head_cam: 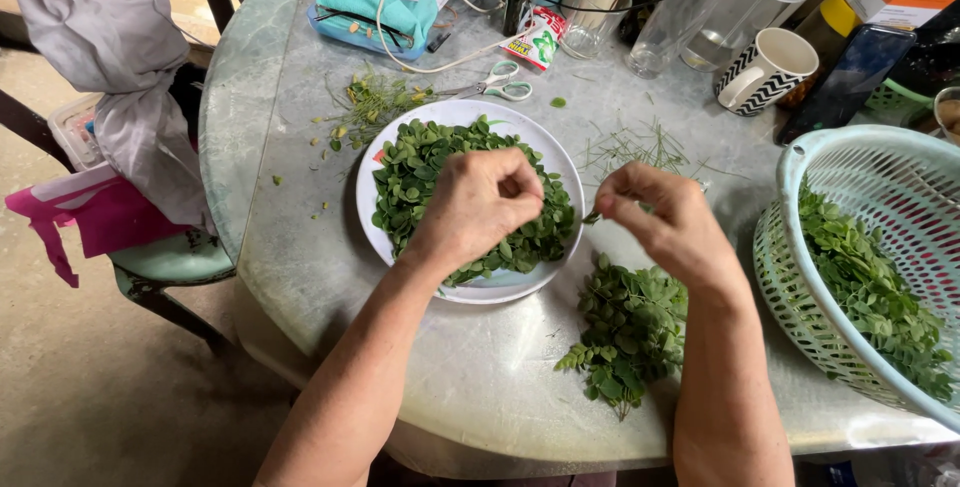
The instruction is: The person strips moringa leaves from their stems by hand, placing the leaves into a white plate and discarding the bare stems onto the table. They then sort through the leaves on the plate, removing any remaining small stems and transferring the cleaned leaves into a plastic basket.
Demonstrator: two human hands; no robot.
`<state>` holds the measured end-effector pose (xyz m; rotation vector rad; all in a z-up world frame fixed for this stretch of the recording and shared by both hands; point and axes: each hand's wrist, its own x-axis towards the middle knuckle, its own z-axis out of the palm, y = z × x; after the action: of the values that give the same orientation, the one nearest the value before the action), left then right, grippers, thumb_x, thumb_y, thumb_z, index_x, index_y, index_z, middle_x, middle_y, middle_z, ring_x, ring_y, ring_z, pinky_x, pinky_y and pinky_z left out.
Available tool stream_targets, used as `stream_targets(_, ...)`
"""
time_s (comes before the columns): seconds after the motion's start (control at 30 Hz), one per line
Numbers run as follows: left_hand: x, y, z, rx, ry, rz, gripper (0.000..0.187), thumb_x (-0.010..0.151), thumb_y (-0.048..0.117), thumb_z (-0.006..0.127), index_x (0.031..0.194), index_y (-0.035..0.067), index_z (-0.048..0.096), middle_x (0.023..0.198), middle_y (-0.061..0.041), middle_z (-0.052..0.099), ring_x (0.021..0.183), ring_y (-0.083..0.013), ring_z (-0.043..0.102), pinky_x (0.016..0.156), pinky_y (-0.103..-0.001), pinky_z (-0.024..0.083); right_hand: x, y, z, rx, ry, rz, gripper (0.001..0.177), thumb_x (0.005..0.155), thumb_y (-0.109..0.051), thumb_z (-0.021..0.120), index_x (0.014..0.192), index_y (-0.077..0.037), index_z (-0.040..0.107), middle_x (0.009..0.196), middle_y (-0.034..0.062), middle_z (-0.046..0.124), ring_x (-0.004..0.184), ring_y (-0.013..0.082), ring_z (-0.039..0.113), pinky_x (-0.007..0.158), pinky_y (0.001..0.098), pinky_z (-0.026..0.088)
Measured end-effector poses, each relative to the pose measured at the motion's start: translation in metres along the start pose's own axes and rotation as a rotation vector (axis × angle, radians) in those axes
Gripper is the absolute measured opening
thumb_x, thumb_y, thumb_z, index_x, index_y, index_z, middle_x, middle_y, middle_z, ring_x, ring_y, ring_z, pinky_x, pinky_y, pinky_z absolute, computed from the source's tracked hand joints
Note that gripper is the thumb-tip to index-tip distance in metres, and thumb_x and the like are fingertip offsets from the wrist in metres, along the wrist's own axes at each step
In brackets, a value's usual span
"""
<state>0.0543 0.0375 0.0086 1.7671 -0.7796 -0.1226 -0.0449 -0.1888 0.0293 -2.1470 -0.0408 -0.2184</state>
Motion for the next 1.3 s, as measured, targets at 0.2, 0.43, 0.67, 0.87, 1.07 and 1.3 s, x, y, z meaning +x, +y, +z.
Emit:
stream_targets(0.2,0.005,-0.006,0.0,-0.041,0.073,0.134,0.02,0.086,0.018,0.082,0.099,0.004,0.075,0.097,-0.007,0.079,0.091,-0.0145,0.074,0.085,-0.03,0.057,0.007,0.025,-0.005,0.4,0.155,0.046,0.011,0.093,-0.004,0.069,0.1,0.003,0.069,0.095,0.0084,0.071,0.091,0.0154,0.067,0.089,0.0299,0.055)
stream_targets(0.43,0.004,0.003,0.011,-0.33,-0.047,-0.018,0.03,0.086,0.022,0.08,0.109,0.006,0.072,0.101,-0.004,0.078,0.092,-0.0123,0.075,0.084,-0.027,0.062,0.007,0.025,0.013,0.482,0.149,0.013,0.011,0.094,-0.006,0.072,0.1,0.003,0.069,0.095,0.0081,0.071,0.091,0.0156,0.067,0.089,0.0306,0.055)
stream_targets(0.67,0.004,-0.006,0.018,-0.326,-0.051,0.006,0.008,0.087,0.007,0.078,0.092,0.002,0.073,0.084,-0.002,0.075,0.076,-0.0065,0.069,0.07,-0.023,0.059,0.005,0.015,0.024,0.43,0.141,0.031,0.012,0.095,-0.007,0.069,0.101,0.003,0.067,0.095,0.0065,0.071,0.091,0.0132,0.066,0.088,0.029,0.054)
stream_targets(0.87,0.0,-0.003,0.017,-0.187,0.01,0.109,0.005,0.084,0.002,0.075,0.086,0.001,0.071,0.077,-0.003,0.075,0.07,-0.0065,0.069,0.066,-0.023,0.059,0.004,0.011,0.026,0.312,0.173,0.054,0.009,0.095,-0.006,0.066,0.099,0.002,0.067,0.093,0.0054,0.07,0.09,0.0116,0.065,0.085,0.0275,0.054)
stream_targets(1.07,0.005,-0.012,0.01,0.034,0.068,0.063,0.001,0.082,0.003,0.073,0.082,0.002,0.073,0.075,-0.004,0.076,0.066,-0.0108,0.073,0.064,-0.026,0.061,0.007,0.021,0.004,0.15,0.33,0.048,0.008,0.099,-0.005,0.064,0.1,0.002,0.068,0.094,0.0083,0.071,0.09,0.0139,0.066,0.085,0.0294,0.056)
stream_targets(1.3,0.008,-0.01,0.011,0.053,0.084,0.114,0.016,0.089,0.018,0.08,0.095,0.004,0.075,0.093,-0.008,0.077,0.085,-0.0132,0.073,0.078,-0.029,0.057,0.011,0.014,0.006,0.679,0.321,0.052,0.004,0.096,-0.002,0.069,0.097,0.001,0.069,0.096,0.0116,0.072,0.093,0.0195,0.07,0.091,0.0346,0.058)
